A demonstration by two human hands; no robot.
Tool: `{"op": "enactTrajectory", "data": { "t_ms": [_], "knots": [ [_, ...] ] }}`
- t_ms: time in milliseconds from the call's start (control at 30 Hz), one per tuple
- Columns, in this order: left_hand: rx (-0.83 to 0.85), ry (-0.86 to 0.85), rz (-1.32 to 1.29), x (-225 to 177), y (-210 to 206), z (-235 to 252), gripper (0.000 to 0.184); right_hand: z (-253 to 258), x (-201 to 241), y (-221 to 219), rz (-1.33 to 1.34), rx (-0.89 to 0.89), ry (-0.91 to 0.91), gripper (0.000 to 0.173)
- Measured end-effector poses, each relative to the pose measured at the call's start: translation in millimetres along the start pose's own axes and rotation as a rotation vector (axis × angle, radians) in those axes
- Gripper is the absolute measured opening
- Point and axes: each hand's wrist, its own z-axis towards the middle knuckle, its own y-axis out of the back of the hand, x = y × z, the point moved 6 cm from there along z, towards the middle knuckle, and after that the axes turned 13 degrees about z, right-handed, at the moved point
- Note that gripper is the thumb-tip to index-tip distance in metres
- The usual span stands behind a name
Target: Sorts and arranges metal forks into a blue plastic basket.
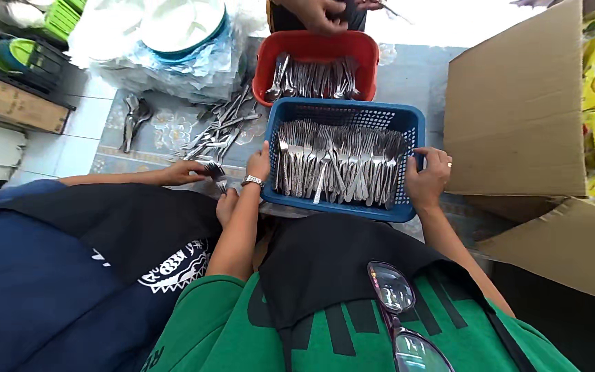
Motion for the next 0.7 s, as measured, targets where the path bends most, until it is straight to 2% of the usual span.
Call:
{"op": "enactTrajectory", "data": {
  "t_ms": [33, 100, 167, 267, 333, 367, 433, 567, 633, 700],
  "knots": [
    [0.033, 0.021, -0.017, 2, -3, 1, 0.077, -1, 4, 0, -0.027, 0.002, 0.019, 0.031],
    [0.028, -0.002, 0.003, -2, -2, 0, 0.073, -4, 21, -6, -0.063, 0.066, 0.1, 0.028],
    [-0.03, -0.044, 0.039, -7, 1, -1, 0.066, -9, 41, -28, -0.037, 0.236, 0.118, 0.028],
    [-0.243, -0.16, 0.104, -15, 9, -6, 0.049, -11, 63, -74, 0.039, 0.539, -0.02, 0.027],
    [-0.407, -0.308, 0.162, -29, 14, -19, 0.041, -7, 73, -101, 0.035, 0.67, -0.151, 0.029],
    [-0.422, -0.374, 0.193, -38, 12, -25, 0.039, -4, 77, -112, 0.014, 0.714, -0.218, 0.033],
    [-0.273, -0.452, 0.243, -58, -2, -35, 0.04, 2, 84, -126, -0.042, 0.77, -0.31, 0.038],
    [0.383, -0.433, 0.356, -79, -56, -42, 0.05, 9, 84, -138, -0.08, 0.794, -0.392, 0.035],
    [0.542, -0.414, 0.315, -78, -78, -45, 0.044, 10, 84, -140, -0.082, 0.799, -0.412, 0.034],
    [0.606, -0.356, 0.199, -76, -88, -49, 0.038, 8, 82, -143, -0.057, 0.807, -0.433, 0.032]
  ]
}}
